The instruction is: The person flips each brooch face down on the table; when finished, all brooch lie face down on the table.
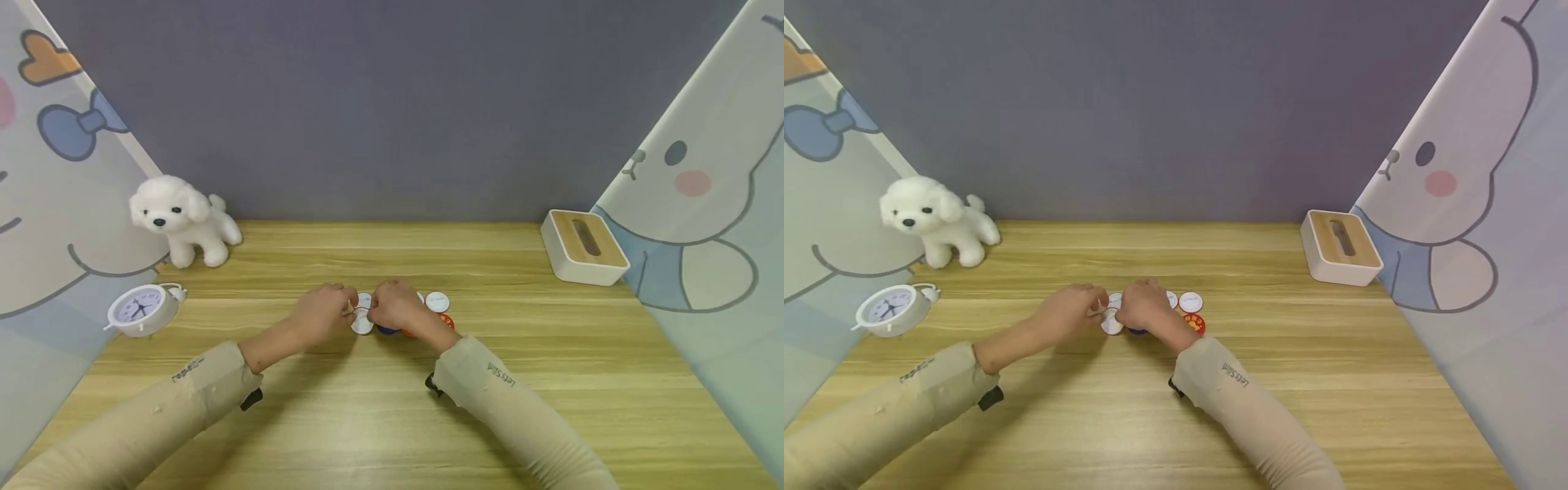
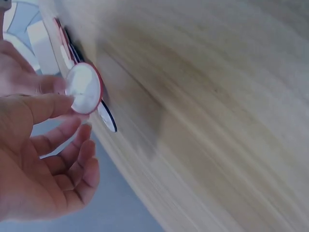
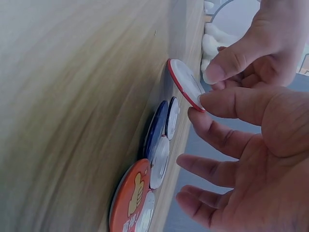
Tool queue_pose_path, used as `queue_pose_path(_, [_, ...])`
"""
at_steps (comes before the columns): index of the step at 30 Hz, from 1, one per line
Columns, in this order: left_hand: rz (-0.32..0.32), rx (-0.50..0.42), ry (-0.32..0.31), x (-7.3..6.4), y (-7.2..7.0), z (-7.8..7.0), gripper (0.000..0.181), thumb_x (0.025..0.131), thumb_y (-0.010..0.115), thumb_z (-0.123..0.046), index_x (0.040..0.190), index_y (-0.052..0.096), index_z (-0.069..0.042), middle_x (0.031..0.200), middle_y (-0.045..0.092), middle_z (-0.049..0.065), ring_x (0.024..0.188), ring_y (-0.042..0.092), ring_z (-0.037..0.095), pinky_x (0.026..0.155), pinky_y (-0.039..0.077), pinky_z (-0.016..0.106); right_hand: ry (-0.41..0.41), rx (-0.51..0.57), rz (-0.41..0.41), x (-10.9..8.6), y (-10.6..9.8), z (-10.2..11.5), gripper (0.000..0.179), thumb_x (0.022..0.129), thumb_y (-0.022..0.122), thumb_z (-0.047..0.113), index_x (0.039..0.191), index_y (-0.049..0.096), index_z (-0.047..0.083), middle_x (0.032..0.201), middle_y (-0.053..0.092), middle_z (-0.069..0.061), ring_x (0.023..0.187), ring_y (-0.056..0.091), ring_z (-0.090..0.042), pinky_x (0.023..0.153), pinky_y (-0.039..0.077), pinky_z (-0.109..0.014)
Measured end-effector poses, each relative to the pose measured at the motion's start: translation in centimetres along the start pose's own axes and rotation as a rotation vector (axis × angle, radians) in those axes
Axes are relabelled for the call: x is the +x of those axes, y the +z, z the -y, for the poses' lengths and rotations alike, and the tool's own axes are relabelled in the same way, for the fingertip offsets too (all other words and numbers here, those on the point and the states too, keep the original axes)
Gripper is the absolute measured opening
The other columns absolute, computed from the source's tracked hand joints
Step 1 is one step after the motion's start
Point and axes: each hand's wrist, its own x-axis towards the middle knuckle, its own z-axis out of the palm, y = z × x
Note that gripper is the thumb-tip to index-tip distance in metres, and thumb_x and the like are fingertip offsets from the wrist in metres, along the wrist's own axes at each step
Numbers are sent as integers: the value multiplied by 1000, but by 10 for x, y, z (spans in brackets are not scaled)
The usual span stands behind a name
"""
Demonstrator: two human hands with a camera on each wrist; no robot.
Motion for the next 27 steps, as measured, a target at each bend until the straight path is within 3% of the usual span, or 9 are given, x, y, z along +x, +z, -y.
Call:
queue_pose_path(5, [100,-76,-63,5,1,9,15,92,71,-19,101,73,-8,92,72,4,80,65,17,64,52,32,-25,-5,-15,-1,1,0,43,92,65,20,51,51,19,70,53,2,132,46,-44,94,41,-55])
queue_pose_path(13, [188,-171,-74,8,5,19,8,93,69,-17,95,74,-11,85,70,-2,72,56,11,64,45,29,-8,-24,-36,-2,2,0,41,90,63,19,52,52,18,84,59,0,132,46,-42,104,39,-59])
queue_pose_path(17, [210,-202,-102,10,4,18,11,96,66,-18,99,74,-10,84,68,-2,67,51,11,60,41,26,-8,-69,-48,-2,3,-1,39,88,63,17,51,51,19,91,62,-1,133,45,-40,105,39,-58])
queue_pose_path(20, [218,-197,-107,12,4,18,12,96,66,-18,99,74,-11,81,67,-3,66,50,11,58,39,25,-10,-111,-46,-2,4,0,38,86,62,16,50,49,19,106,65,-3,134,44,-39,105,40,-57])
queue_pose_path(23, [210,-185,-93,13,5,18,11,96,65,-17,98,75,-11,79,66,-4,67,50,11,59,38,25,-17,-147,-42,-3,6,1,37,86,61,16,51,50,18,126,63,-6,138,40,-39,107,38,-57])
queue_pose_path(27, [189,-165,-71,12,5,17,12,95,67,-16,99,76,-10,85,69,-3,76,51,13,65,42,27,-16,-178,-47,-1,9,1,33,87,61,17,55,53,18,134,60,-8,141,36,-38,107,38,-55])
